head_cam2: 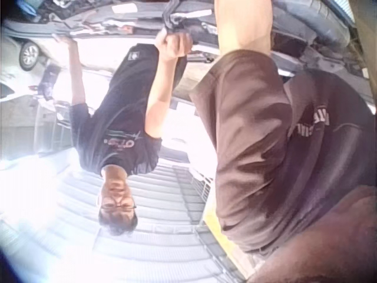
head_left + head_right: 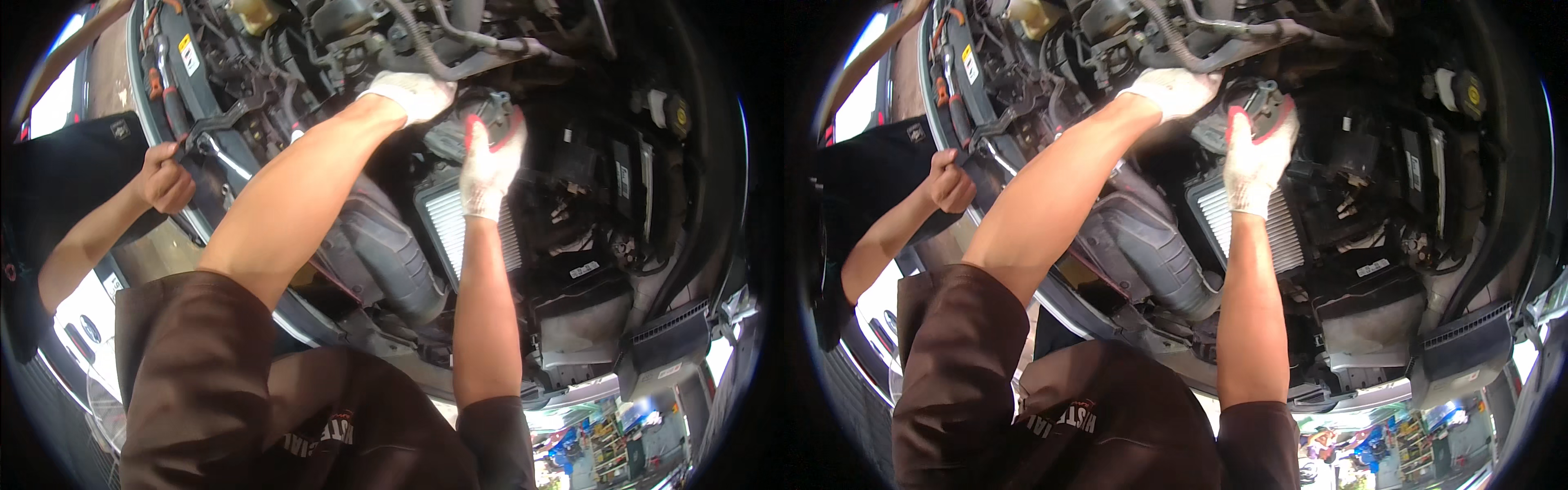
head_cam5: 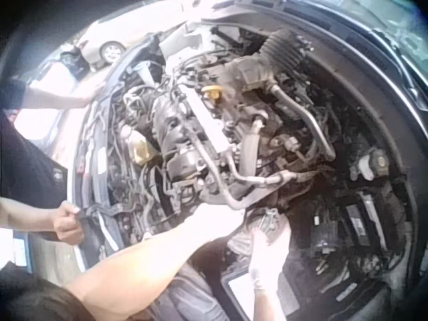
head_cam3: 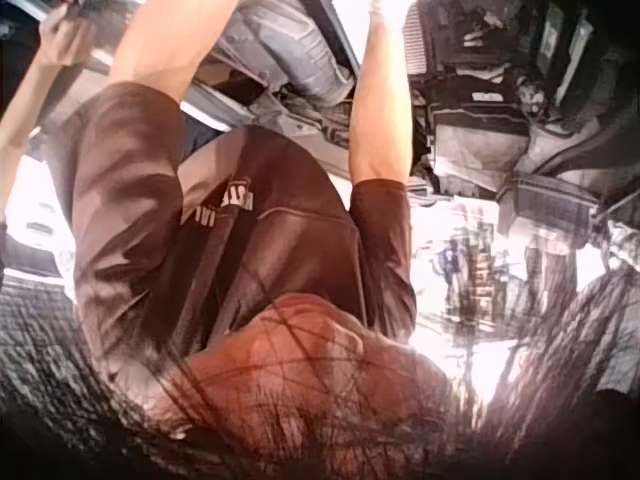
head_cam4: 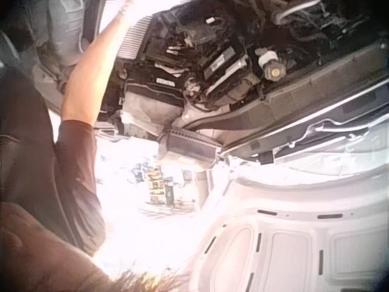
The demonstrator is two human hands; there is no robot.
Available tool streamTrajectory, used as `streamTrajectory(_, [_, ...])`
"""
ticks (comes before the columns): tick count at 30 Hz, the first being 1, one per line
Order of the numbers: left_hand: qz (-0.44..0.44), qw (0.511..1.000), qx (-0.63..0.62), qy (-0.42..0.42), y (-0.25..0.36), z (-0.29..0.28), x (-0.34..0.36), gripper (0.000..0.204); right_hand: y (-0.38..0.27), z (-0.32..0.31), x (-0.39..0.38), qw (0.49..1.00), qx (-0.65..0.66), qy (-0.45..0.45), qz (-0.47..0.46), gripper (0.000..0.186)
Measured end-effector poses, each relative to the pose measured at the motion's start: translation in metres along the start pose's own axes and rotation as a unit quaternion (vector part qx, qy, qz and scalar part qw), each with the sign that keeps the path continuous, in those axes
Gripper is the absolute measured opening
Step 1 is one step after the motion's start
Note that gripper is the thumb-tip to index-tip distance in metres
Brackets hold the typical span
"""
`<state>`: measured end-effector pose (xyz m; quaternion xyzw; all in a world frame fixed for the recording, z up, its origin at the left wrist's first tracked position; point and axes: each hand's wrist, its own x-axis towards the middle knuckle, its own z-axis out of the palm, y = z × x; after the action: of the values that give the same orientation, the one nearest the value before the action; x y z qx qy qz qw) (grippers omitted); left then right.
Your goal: The person works on a car engine, loosening and removing a component near the air filter with a wrench and pliers, while assisted by another person.
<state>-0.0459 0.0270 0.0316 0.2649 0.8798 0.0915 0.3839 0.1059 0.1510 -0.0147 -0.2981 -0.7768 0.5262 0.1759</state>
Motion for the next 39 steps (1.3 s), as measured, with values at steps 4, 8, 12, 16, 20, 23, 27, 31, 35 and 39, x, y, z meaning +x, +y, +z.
streamTrajectory(4, [0.066,0.994,0.081,-0.019,-0.018,0.012,0.010,0.053,-0.013,0.003,-0.004,1.000,0.002,-0.021,0.015,0.087])
streamTrajectory(8, [0.001,0.999,-0.003,-0.033,-0.013,0.016,0.018,0.051,-0.010,0.000,-0.002,0.999,-0.038,-0.022,0.000,0.087])
streamTrajectory(12, [0.018,0.999,0.004,-0.044,-0.011,0.013,0.012,0.051,-0.014,-0.001,-0.004,1.000,-0.021,-0.016,0.003,0.086])
streamTrajectory(16, [0.052,0.997,0.052,-0.035,-0.015,0.009,0.010,0.047,-0.018,0.001,-0.003,0.998,-0.057,-0.022,-0.004,0.084])
streamTrajectory(20, [-0.013,0.998,-0.067,0.012,-0.010,0.021,0.006,0.045,-0.011,0.001,-0.003,0.999,-0.037,-0.013,-0.002,0.084])
streamTrajectory(23, [0.016,0.997,0.011,0.072,-0.010,0.027,0.001,0.050,-0.011,0.006,-0.005,1.000,-0.015,-0.006,0.005,0.082])
streamTrajectory(27, [0.040,0.982,0.099,0.158,-0.007,0.023,-0.011,0.028,-0.014,0.003,-0.006,0.997,-0.069,-0.015,-0.026,0.075])
streamTrajectory(31, [0.062,0.972,0.184,0.136,-0.003,0.026,-0.012,0.032,-0.011,0.003,-0.004,0.996,-0.089,0.004,-0.027,0.079])
streamTrajectory(35, [0.074,0.991,0.095,0.058,-0.009,0.018,-0.003,0.041,-0.014,0.004,-0.006,0.994,-0.098,0.018,-0.034,0.081])
streamTrajectory(39, [0.008,0.992,0.105,0.067,0.004,0.015,-0.010,0.039,-0.012,0.001,-0.003,0.996,-0.090,0.003,-0.023,0.092])
